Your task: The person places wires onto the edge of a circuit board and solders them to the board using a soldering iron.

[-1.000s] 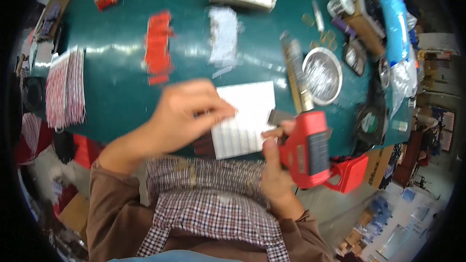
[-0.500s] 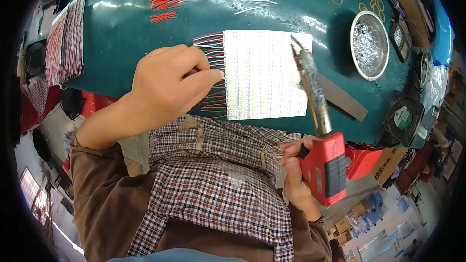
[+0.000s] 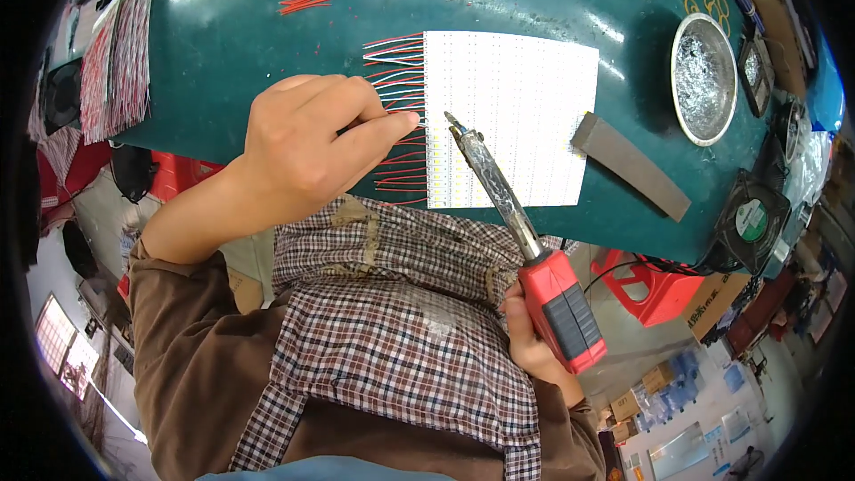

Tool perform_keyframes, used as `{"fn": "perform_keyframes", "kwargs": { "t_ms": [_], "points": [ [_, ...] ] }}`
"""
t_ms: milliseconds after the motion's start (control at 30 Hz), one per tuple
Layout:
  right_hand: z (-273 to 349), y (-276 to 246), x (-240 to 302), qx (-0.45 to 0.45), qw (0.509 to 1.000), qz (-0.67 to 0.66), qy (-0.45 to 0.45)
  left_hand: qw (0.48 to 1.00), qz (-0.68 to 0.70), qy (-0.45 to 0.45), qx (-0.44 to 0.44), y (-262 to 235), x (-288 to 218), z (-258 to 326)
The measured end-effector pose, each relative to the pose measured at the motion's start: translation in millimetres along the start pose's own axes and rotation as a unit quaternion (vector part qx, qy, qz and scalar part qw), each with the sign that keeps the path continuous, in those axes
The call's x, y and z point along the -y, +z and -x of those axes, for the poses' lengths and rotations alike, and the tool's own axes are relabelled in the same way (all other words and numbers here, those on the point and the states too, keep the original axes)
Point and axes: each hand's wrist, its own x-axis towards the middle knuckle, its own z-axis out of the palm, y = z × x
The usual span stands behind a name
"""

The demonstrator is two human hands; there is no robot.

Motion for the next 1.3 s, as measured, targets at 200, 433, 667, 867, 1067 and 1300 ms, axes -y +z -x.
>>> {"fn": "perform_keyframes", "kwargs": {
  "t_ms": [200, 433, 667, 867, 1067, 1300],
  "points": [
    [1.3, 8.9, 0.6, -0.028, 0.998, -0.046, 0.014, 1.000, 0.009, -0.012, -0.009, 2.8, -2.8, 1.1],
    [-9.8, 9.6, 7.0, -0.018, 0.998, -0.047, 0.022, 1.000, 0.018, -0.017, -0.016, 8.0, 2.0, -1.8],
    [-12.2, 12.0, 11.6, -0.106, 0.990, -0.078, 0.044, 0.998, 0.025, -0.029, -0.048, -6.1, 0.5, -0.1],
    [-48.1, -1.8, 6.8, -0.223, 0.939, -0.231, -0.124, 0.987, 0.064, -0.112, -0.092, -1.3, -7.7, 20.5],
    [-92.0, -44.0, -6.8, -0.156, 0.866, -0.448, -0.157, 0.960, 0.111, -0.201, -0.159, 1.4, -9.3, 24.6],
    [-107.8, -56.2, -31.0, -0.048, 0.772, -0.608, -0.182, 0.928, 0.181, -0.277, -0.171, -2.6, -6.0, 26.5]
  ]
}}
